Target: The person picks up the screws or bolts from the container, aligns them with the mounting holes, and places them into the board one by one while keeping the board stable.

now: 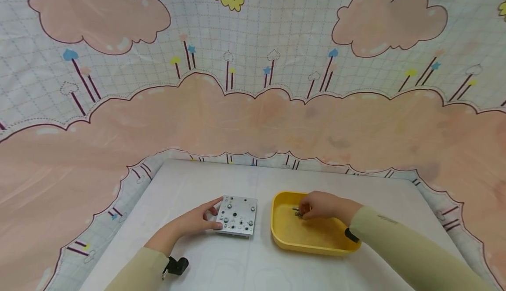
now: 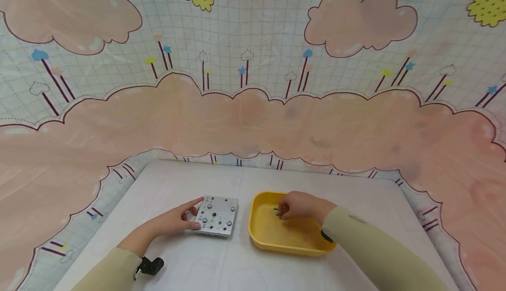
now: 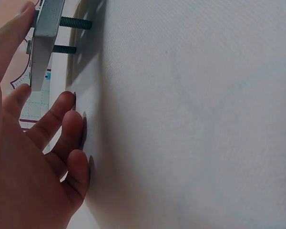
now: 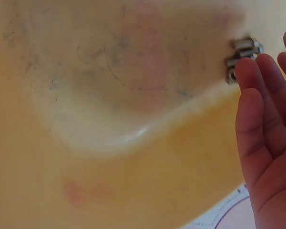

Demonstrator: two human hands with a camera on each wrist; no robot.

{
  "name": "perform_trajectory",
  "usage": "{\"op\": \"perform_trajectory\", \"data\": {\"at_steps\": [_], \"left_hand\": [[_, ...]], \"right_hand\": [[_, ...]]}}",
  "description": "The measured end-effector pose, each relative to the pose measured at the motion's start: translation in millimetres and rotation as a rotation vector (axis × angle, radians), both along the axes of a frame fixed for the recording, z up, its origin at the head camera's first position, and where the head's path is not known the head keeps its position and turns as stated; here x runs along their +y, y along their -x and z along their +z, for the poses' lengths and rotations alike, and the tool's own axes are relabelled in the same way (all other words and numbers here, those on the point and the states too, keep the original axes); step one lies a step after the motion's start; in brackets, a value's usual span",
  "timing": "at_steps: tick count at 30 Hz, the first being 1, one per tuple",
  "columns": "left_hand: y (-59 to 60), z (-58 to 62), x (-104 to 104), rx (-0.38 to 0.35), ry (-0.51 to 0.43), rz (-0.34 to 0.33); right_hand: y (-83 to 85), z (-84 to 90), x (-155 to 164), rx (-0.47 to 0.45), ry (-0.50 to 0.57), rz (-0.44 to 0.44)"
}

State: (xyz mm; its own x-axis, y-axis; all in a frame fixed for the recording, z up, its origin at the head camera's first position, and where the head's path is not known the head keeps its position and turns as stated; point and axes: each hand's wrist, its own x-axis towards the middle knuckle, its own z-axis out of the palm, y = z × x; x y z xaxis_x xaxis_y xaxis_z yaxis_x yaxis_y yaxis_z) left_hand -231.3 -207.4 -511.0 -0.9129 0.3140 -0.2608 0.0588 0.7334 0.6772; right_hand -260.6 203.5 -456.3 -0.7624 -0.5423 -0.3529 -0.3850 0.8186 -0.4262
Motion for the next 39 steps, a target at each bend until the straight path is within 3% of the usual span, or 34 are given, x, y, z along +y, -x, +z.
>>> {"op": "perform_trajectory", "data": {"at_steps": [7,14,18,27,39], "left_hand": [[1.4,-1.2,0.2,0.001,0.007,-0.004],[2.4,-1.3,0.1,0.005,-0.003,-0.01],[2.6,-2.3,-0.1,0.004,-0.011,-0.009],[2.7,-4.1,-0.6,0.007,-0.005,-0.006],[2.7,-4.5,-0.6,0.001,-0.011,0.0]], "right_hand": [[0.0,-10.4,-8.4,0.008,-0.021,0.018],[3.0,-15.2,-6.5,0.112,-0.071,0.096],[4.1,-18.7,-4.8,0.127,-0.094,0.114],[3.5,-25.0,-7.7,0.111,-0.076,0.108],[2.1,-25.1,-7.8,0.169,-0.042,0.236]]}}
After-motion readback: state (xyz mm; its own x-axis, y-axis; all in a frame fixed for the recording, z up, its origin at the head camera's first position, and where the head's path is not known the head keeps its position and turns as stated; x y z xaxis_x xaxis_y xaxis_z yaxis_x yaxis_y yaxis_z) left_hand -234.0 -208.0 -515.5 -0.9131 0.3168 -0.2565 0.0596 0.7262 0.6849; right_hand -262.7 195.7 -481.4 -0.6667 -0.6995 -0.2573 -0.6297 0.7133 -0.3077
